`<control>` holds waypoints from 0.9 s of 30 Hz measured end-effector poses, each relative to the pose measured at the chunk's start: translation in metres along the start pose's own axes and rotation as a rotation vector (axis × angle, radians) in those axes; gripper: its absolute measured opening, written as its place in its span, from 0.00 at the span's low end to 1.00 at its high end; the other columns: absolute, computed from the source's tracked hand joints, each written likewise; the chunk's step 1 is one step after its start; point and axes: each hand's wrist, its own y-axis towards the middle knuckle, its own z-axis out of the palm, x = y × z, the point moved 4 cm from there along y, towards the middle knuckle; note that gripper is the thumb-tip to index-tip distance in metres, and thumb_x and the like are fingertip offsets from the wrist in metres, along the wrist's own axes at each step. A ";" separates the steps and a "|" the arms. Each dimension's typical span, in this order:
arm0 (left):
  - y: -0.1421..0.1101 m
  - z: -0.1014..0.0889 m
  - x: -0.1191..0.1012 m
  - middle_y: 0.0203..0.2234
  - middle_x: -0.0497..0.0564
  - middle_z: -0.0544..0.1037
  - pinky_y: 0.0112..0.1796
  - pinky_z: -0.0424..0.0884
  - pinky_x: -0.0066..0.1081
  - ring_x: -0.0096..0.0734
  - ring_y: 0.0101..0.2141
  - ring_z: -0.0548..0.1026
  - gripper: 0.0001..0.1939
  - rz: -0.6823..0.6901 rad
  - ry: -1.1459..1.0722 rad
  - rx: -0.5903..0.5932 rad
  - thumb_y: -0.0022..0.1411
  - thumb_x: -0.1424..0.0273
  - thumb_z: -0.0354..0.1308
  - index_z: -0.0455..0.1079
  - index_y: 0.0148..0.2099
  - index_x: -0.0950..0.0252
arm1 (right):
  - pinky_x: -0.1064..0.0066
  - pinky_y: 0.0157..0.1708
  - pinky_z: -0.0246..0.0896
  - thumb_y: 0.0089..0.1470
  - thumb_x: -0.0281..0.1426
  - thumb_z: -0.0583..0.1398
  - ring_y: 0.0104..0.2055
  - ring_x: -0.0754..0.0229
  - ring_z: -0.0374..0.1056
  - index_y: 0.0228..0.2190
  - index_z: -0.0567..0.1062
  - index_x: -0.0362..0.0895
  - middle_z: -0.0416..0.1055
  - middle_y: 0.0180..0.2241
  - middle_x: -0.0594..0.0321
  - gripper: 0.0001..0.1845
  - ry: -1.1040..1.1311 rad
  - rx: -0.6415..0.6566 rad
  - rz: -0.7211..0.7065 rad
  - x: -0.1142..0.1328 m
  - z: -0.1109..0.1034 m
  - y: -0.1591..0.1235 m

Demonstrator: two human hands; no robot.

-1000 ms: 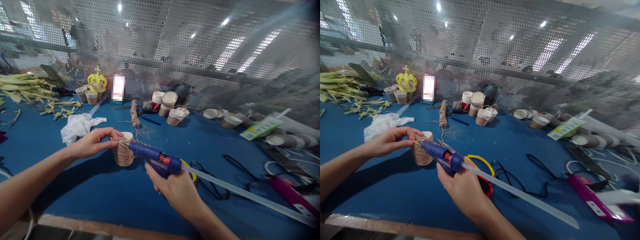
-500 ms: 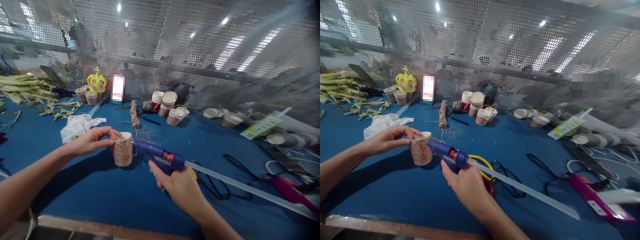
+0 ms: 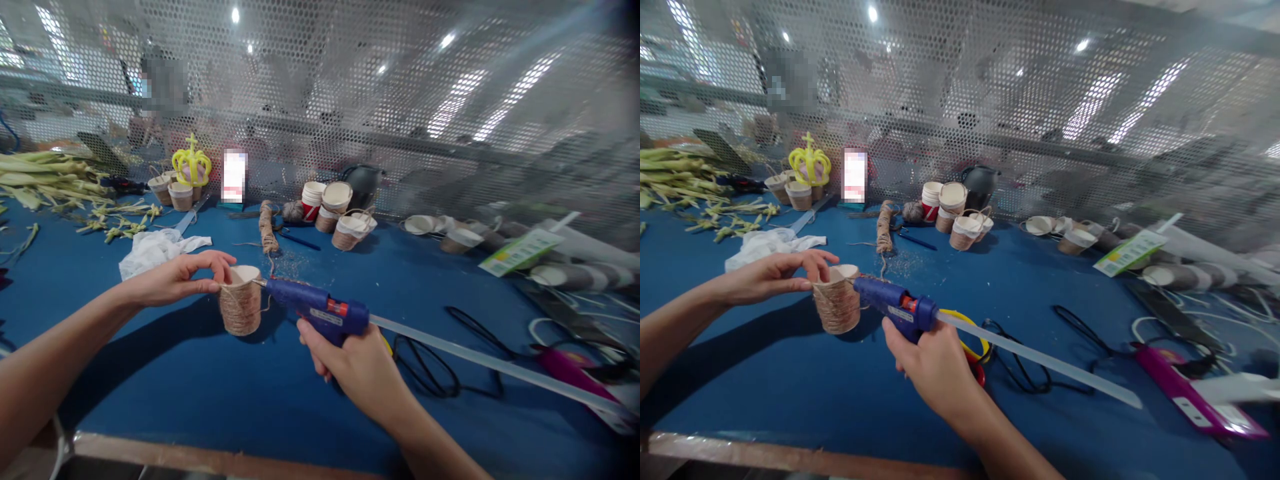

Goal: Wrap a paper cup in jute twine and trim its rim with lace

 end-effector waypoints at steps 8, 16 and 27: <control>0.000 -0.003 0.003 0.44 0.53 0.73 0.54 0.54 0.43 0.39 0.57 0.58 0.10 -0.008 -0.001 0.030 0.63 0.63 0.49 0.64 0.34 0.64 | 0.75 0.15 0.59 0.47 0.37 0.56 0.11 0.67 0.59 0.13 0.64 0.44 0.60 0.08 0.69 0.16 0.088 0.007 0.105 0.008 -0.005 0.001; -0.001 -0.004 0.006 0.46 0.55 0.72 0.54 0.55 0.44 0.40 0.57 0.58 0.09 0.000 -0.008 0.023 0.62 0.63 0.49 0.65 0.36 0.64 | 0.76 0.15 0.60 0.48 0.36 0.56 0.11 0.68 0.58 0.12 0.63 0.44 0.60 0.08 0.69 0.18 0.092 0.024 0.130 0.004 -0.004 0.003; -0.001 -0.004 0.005 0.45 0.54 0.72 0.54 0.54 0.45 0.40 0.56 0.58 0.09 0.033 -0.032 0.034 0.62 0.64 0.50 0.65 0.35 0.64 | 0.76 0.16 0.60 0.48 0.37 0.56 0.12 0.67 0.59 0.12 0.62 0.45 0.61 0.09 0.68 0.18 0.098 0.021 0.118 0.006 -0.004 0.000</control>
